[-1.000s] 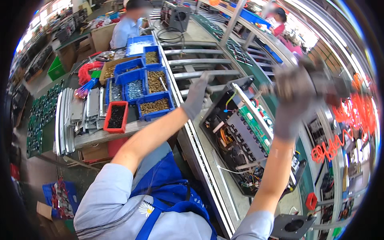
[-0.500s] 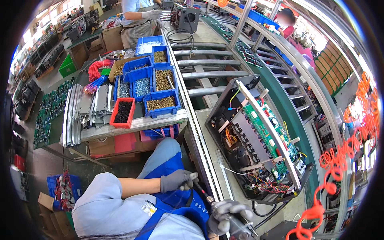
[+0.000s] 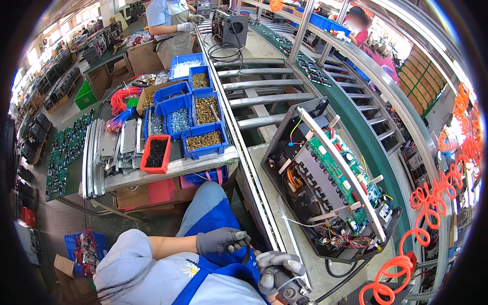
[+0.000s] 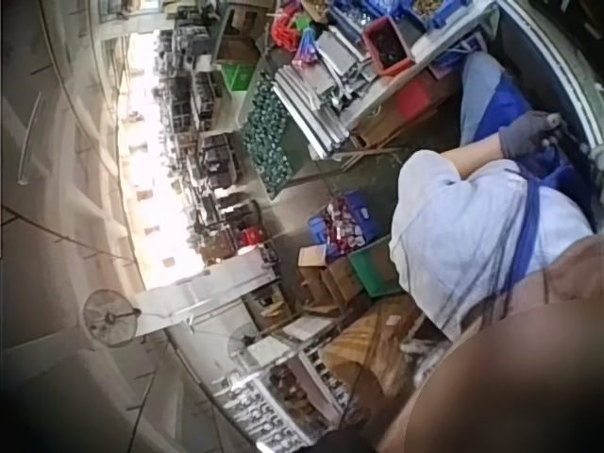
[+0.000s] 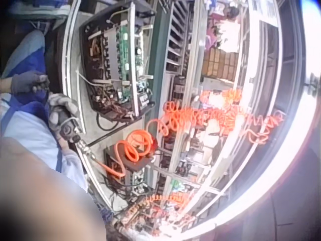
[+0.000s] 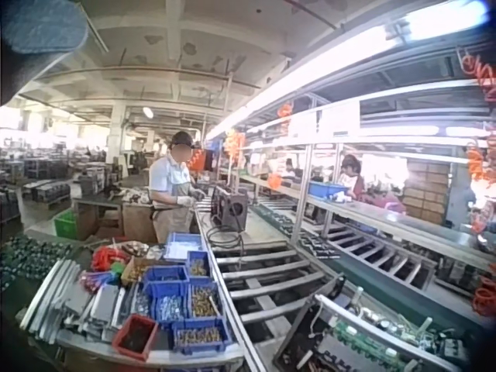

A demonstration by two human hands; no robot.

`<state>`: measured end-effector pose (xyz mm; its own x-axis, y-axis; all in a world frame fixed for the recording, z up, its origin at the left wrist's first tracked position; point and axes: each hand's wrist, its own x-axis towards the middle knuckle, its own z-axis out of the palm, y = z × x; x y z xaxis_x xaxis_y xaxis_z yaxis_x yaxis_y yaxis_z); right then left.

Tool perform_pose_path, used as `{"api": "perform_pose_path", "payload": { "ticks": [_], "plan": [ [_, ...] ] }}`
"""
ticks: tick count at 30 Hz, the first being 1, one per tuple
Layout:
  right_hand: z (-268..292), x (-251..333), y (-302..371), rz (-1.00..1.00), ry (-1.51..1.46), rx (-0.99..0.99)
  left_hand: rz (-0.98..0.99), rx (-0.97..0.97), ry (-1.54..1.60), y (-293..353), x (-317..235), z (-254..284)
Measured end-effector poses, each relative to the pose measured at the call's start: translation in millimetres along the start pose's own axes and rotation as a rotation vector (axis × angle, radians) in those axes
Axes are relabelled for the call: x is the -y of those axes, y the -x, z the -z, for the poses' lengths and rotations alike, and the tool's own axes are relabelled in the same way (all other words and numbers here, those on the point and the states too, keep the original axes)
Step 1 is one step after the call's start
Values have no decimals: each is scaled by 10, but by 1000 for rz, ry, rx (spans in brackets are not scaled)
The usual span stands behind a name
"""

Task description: Assemble and screw internal components into a large electronic power unit at a factory station.

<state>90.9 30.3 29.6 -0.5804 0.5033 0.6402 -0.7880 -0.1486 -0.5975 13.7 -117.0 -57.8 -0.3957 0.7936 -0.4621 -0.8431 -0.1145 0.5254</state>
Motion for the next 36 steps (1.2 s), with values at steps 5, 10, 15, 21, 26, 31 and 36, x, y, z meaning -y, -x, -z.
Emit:
{"api": "perform_pose_path", "payload": {
  "ticks": [5,10,15,21,26,31,36],
  "plan": [
    [-157,-9,-7,66,-48,-50,43,15,165,34,6,22],
    [-192,71,52,40,-64,-105,104,46,258,26,18,14],
    [96,233,6,-39,3,58,77,50,173,18,-89,-103],
    [129,222,-69,-13,28,61,101,91,174,-66,-117,-228],
    [139,305,-64,39,107,22,130,21,439,-157,-21,-303],
    [131,387,-76,88,123,41,121,40,355,-206,-27,-346],
    [212,468,-228,131,89,81,73,110,241,-283,-189,-501]
  ]
}}
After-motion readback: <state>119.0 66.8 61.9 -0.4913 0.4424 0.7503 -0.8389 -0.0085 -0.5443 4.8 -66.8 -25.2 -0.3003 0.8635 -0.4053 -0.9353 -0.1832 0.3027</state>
